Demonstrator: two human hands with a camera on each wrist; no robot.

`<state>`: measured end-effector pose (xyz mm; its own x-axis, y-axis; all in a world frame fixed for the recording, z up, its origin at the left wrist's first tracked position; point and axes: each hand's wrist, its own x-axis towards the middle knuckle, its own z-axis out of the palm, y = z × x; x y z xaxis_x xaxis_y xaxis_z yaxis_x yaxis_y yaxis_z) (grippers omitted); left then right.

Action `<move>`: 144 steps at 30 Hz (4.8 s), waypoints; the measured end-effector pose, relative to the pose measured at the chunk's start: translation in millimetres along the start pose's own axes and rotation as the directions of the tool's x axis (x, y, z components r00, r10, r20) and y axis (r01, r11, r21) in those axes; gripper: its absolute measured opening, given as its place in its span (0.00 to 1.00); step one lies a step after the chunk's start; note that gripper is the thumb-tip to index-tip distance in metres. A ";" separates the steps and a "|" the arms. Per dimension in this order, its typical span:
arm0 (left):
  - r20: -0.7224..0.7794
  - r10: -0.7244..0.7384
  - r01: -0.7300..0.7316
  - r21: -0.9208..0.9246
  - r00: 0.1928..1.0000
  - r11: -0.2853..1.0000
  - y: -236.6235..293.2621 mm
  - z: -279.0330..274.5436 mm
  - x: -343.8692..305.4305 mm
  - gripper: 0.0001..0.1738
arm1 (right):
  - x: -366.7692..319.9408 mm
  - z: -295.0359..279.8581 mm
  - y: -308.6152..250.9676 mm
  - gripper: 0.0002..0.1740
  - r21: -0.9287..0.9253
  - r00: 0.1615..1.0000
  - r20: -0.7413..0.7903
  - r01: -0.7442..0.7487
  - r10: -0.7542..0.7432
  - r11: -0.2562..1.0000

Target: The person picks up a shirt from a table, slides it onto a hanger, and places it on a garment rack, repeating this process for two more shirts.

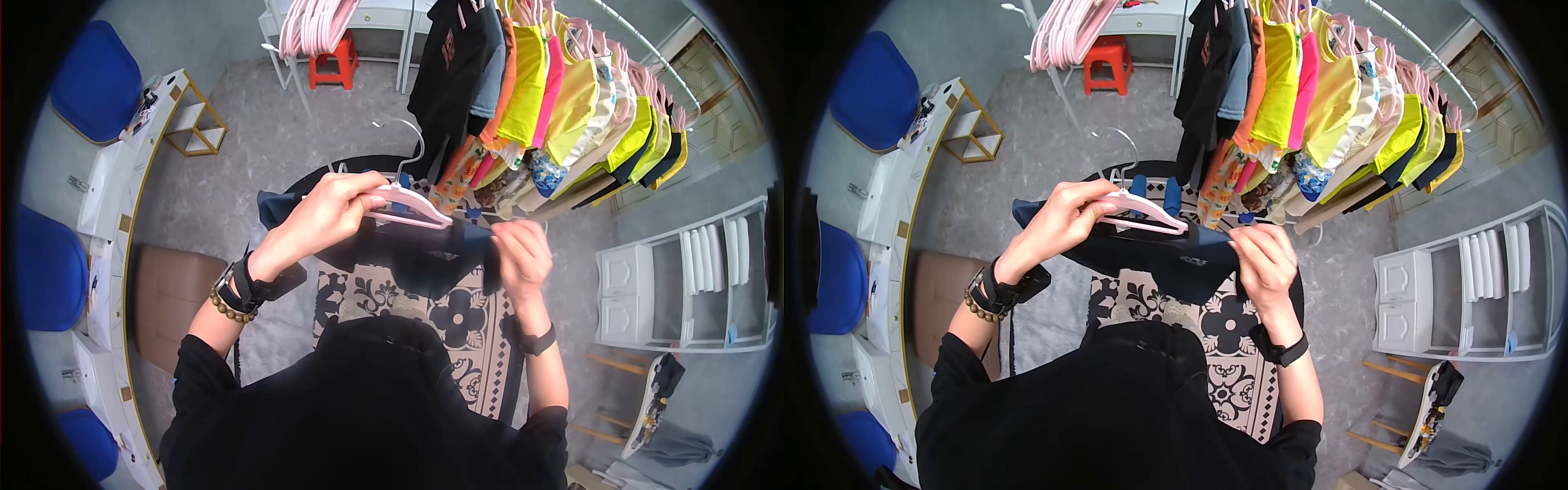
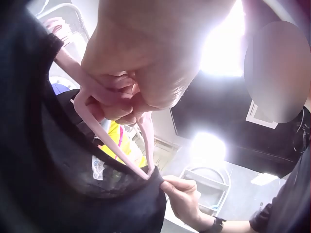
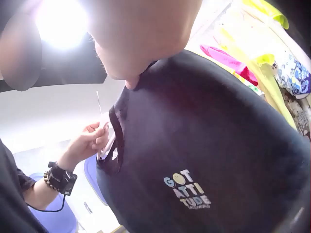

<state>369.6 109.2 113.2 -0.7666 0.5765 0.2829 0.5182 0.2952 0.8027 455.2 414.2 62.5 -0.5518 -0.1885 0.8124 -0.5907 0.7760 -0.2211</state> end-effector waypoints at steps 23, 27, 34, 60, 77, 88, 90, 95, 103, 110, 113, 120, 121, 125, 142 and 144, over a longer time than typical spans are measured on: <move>-0.081 0.050 -0.048 0.021 0.995 0.999 -6.6 -22.6 -13.5 0.06 | -18.8 -31.5 23.2 0.10 0.139 0.807 0.192 -0.585 0.558 0.799; -0.092 0.057 -0.057 0.001 0.994 0.998 -9.3 -23.6 -15.2 0.07 | -6.5 -31.2 11.5 0.18 0.240 0.878 0.294 -0.450 0.378 0.860; 0.013 0.272 -0.271 0.125 0.962 0.954 -32.2 -31.1 -6.2 0.06 | -4.8 1.3 -31.8 0.15 0.368 0.402 0.883 -0.913 0.243 0.174; -0.028 -0.254 0.251 0.291 0.967 0.923 -77.4 -95.4 -172.2 0.21 | 283.8 154.0 95.1 0.18 0.834 0.810 0.384 -0.510 0.442 0.210; 0.318 -0.040 0.036 0.020 0.947 0.999 -119.7 -29.8 -140.7 0.17 | -19.1 76.6 -7.7 0.14 0.471 0.544 0.481 -0.822 0.688 0.321; 0.849 0.304 -0.100 -0.290 0.433 0.952 -59.4 157.8 -114.2 0.18 | -329.0 -103.3 -252.8 0.12 0.741 -0.241 -0.221 -0.671 0.945 0.002; 0.908 0.271 -0.054 -0.268 0.319 0.962 -22.2 184.8 -118.4 0.19 | -358.7 -125.5 -296.7 0.11 0.801 -0.314 -0.336 -0.592 0.888 0.093; 0.905 0.402 -0.150 -0.382 0.139 0.912 55.3 261.1 -175.8 0.20 | -428.3 -164.8 -404.0 0.11 0.831 -0.492 -0.442 -0.540 0.750 0.135; 0.758 0.649 -0.170 -0.650 -0.065 0.741 171.8 408.9 -333.5 0.19 | -571.8 -233.4 -573.4 0.12 0.784 -0.575 -0.580 -0.586 0.577 0.205; 0.590 0.671 -0.197 -0.798 -0.449 0.569 285.9 521.1 -435.1 0.18 | -598.6 -273.6 -696.2 0.12 0.727 -0.649 -0.686 -0.630 0.330 0.273; 0.548 0.618 -0.166 -0.808 -0.564 0.566 339.9 551.9 -461.6 0.19 | -616.0 -266.6 -723.1 0.09 0.764 -0.781 -0.594 -0.473 0.192 0.440; 0.465 0.474 -0.098 -0.784 -0.748 0.613 435.7 634.1 -525.7 0.17 | -642.2 -281.2 -763.4 0.10 0.717 -0.848 -0.528 -0.476 -0.049 0.509; 0.445 0.473 -0.087 -0.791 -0.760 0.605 443.4 650.0 -534.1 0.17 | -652.0 -285.4 -768.2 0.10 0.725 -0.862 -0.502 -0.465 -0.073 0.508; 0.406 0.482 -0.084 -0.825 -0.777 0.559 491.9 712.9 -561.5 0.16 | -678.1 -329.3 -781.0 0.10 0.708 -0.889 -0.416 -0.448 -0.191 0.546; 0.592 0.411 -0.128 -0.663 -0.694 0.738 628.9 862.2 -592.9 0.11 | -858.7 -534.9 -869.1 0.12 0.677 -0.842 -0.280 -0.514 -0.461 0.527; 0.622 0.428 -0.126 -0.649 -0.656 0.750 633.6 882.4 -607.8 0.11 | -895.1 -560.4 -899.5 0.15 0.700 -0.849 -0.220 -0.481 -0.481 0.528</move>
<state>1498.5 618.2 -13.5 0.9604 0.2223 -0.1680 0.2388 -0.3461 0.9073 1810.3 222.3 -163.5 0.8821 -0.0805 -0.4641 -0.4585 0.0797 -0.8851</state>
